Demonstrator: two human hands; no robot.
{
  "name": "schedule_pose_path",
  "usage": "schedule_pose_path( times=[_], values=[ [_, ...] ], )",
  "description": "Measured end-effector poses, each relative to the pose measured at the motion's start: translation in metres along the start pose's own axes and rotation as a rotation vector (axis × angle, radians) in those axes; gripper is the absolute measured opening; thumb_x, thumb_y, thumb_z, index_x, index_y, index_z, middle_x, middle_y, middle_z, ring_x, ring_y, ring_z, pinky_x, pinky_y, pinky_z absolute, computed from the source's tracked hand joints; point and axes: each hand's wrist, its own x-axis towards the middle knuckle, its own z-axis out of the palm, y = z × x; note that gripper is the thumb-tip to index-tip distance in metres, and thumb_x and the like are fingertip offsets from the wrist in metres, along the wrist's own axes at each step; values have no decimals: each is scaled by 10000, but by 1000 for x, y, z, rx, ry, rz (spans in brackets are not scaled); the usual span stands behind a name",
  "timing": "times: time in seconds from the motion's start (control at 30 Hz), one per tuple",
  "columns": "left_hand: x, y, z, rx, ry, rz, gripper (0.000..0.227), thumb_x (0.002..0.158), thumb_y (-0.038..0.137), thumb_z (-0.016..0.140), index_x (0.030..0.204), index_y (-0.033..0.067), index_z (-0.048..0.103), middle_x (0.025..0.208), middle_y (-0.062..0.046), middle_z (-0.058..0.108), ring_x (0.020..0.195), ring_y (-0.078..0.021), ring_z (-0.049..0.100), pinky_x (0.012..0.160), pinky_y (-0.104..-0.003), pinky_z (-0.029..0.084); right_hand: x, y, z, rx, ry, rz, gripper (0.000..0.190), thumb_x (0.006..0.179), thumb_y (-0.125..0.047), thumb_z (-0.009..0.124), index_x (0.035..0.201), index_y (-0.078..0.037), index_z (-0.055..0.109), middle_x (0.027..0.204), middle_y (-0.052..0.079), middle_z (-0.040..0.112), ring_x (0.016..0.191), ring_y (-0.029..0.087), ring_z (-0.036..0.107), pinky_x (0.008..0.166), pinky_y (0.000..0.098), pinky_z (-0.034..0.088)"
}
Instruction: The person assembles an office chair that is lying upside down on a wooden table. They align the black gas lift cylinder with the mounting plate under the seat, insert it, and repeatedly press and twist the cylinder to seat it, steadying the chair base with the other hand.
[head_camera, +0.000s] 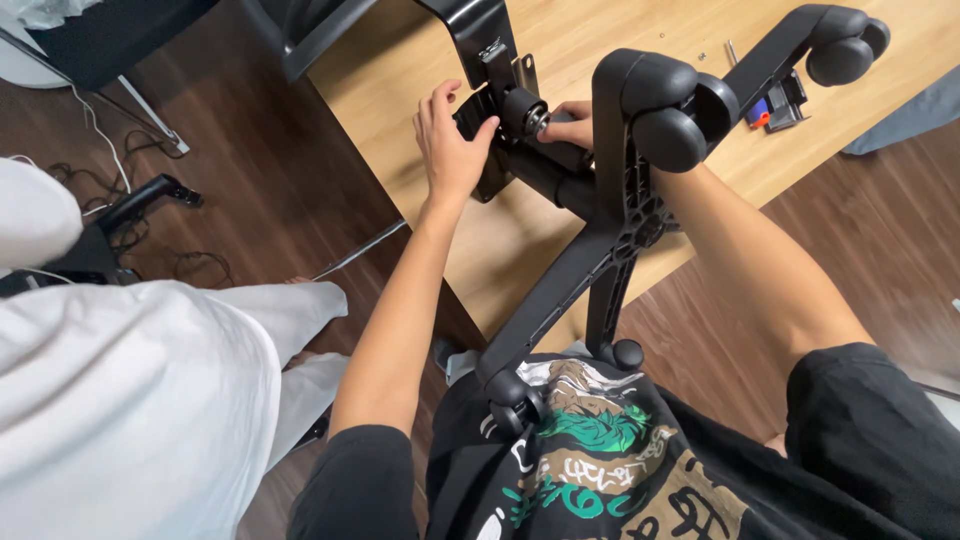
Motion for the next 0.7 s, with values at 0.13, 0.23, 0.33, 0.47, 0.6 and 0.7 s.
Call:
schedule_pose_path(
  times=[0.13, 0.23, 0.33, 0.47, 0.6, 0.7],
  values=[
    [-1, -2, 10, 44, -31, 51, 766, 774, 246, 912, 1412, 118, 507, 1332, -137, 558, 1277, -347, 527, 1105, -456, 411, 7, 8, 2, -35, 3, -58, 526, 840, -491, 706, 1208, -116, 719, 1016, 95, 737, 908, 196, 687, 800, 318, 522],
    [8, -2, 24, 12, -48, 76, 952, 796, 399, 919, 1498, 59, 374, 1401, -186, 525, 1312, -382, 495, 1097, -470, 402, 30, 21, 3, 47, -11, -73, 536, 822, -480, 724, 1213, -114, 692, 1015, 77, 717, 896, 187, 668, 753, 323, 527],
    [13, 15, 27, 36, -187, -105, 1164, 718, 523, 909, 1534, 21, 249, 1420, -198, 529, 1327, -392, 473, 1102, -539, 351, 35, 24, -1, 79, -87, -59, 533, 836, -480, 709, 1210, -102, 670, 1001, 77, 706, 880, 183, 674, 744, 315, 540],
    [16, 13, 36, 87, -217, -183, 1203, 699, 536, 890, 1538, 33, 190, 1482, -192, 503, 1349, -404, 417, 1053, -595, 330, 48, 35, -3, 170, -96, -76, 576, 842, -497, 724, 1243, -85, 696, 1041, 59, 690, 916, 151, 643, 772, 301, 513],
    [15, 20, 27, 85, -261, -239, 1186, 730, 551, 879, 1569, 75, 190, 1460, -176, 524, 1375, -383, 414, 1083, -598, 311, 37, 27, 0, 173, -94, -53, 645, 823, -534, 734, 1281, -84, 668, 1079, 60, 698, 967, 161, 655, 822, 300, 522],
    [17, 3, 33, 81, -291, -194, 1222, 710, 548, 885, 1558, 66, 149, 1460, -168, 528, 1350, -385, 418, 1071, -587, 319, 36, 23, -1, 23, -42, -29, 651, 836, -526, 740, 1301, -75, 673, 1124, 78, 696, 1027, 167, 634, 875, 301, 498]
  ],
)
